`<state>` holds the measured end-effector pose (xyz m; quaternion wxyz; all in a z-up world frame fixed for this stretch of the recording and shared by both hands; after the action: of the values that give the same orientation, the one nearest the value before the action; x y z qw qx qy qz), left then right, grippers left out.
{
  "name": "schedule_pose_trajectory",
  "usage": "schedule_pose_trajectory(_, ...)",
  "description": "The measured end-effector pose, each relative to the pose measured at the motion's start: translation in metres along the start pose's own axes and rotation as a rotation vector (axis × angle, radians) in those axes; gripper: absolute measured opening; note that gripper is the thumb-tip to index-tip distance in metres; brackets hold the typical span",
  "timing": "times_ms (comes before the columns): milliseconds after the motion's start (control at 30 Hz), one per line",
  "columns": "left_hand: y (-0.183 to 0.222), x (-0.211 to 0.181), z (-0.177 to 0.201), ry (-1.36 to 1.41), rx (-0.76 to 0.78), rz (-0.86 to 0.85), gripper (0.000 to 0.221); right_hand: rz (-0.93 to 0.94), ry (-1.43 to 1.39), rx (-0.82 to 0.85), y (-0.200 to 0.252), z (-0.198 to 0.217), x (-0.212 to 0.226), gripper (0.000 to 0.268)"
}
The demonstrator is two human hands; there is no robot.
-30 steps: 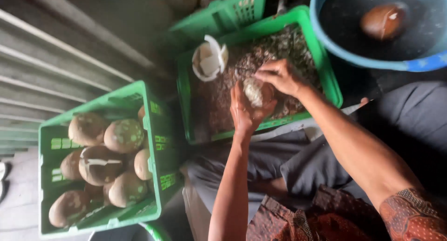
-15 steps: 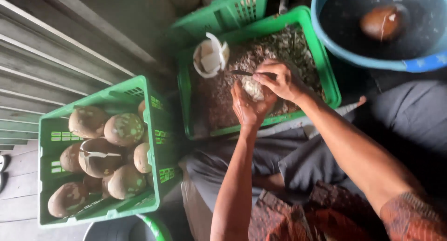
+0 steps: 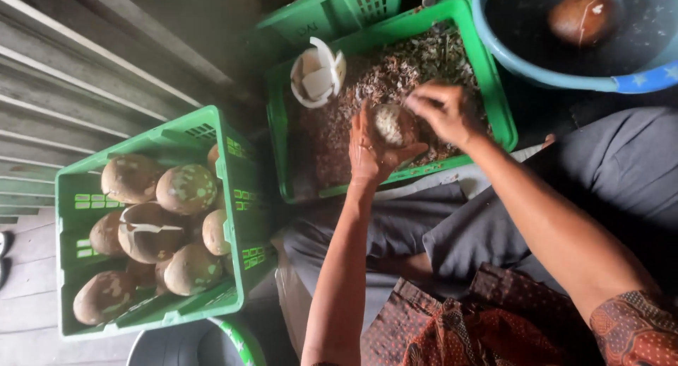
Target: Scraping the outer husk and fibers off a coconut shell using a small metal tool to clean it.
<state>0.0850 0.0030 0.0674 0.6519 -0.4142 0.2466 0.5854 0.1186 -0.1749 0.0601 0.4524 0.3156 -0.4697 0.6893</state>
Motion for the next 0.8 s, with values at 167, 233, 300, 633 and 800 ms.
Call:
schedule_pose_trajectory(167,0.004,0.039,-0.028,0.028,-0.037,0.114,0.111,0.182,0.153,0.088,-0.010,-0.032,0.046,0.013)
schedule_pose_trajectory(233,-0.003,0.038,-0.022,-0.008,-0.095,0.095,0.108,0.155,0.135,0.070,-0.029,-0.032,0.040,0.014)
schedule_pose_trajectory(300,0.002,0.056,-0.036,0.020,-0.068,0.126,0.112,0.173,-0.016,0.133,-0.027,-0.036,0.056,0.012)
schedule_pose_trajectory(633,0.015,0.058,-0.034,0.164,-0.139,0.180,0.100,0.205,0.070,0.193,-0.008,-0.039,0.071,0.014)
schedule_pose_trajectory(800,0.016,0.020,-0.006,-0.010,-0.243,0.151,0.100,0.125,-0.106,0.078,-0.008,-0.027,0.037,0.016)
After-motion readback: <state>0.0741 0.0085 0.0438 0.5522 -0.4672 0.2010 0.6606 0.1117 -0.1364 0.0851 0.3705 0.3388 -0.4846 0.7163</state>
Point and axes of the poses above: each hand's wrist, its own y-axis away from the middle knuckle, its own z-axis out of the back of the hand, x = y × z, the point moved 10 cm from there along -y, towards the middle knuckle, and after that the axes turned 2 degrees about y, right-handed, at the moved point
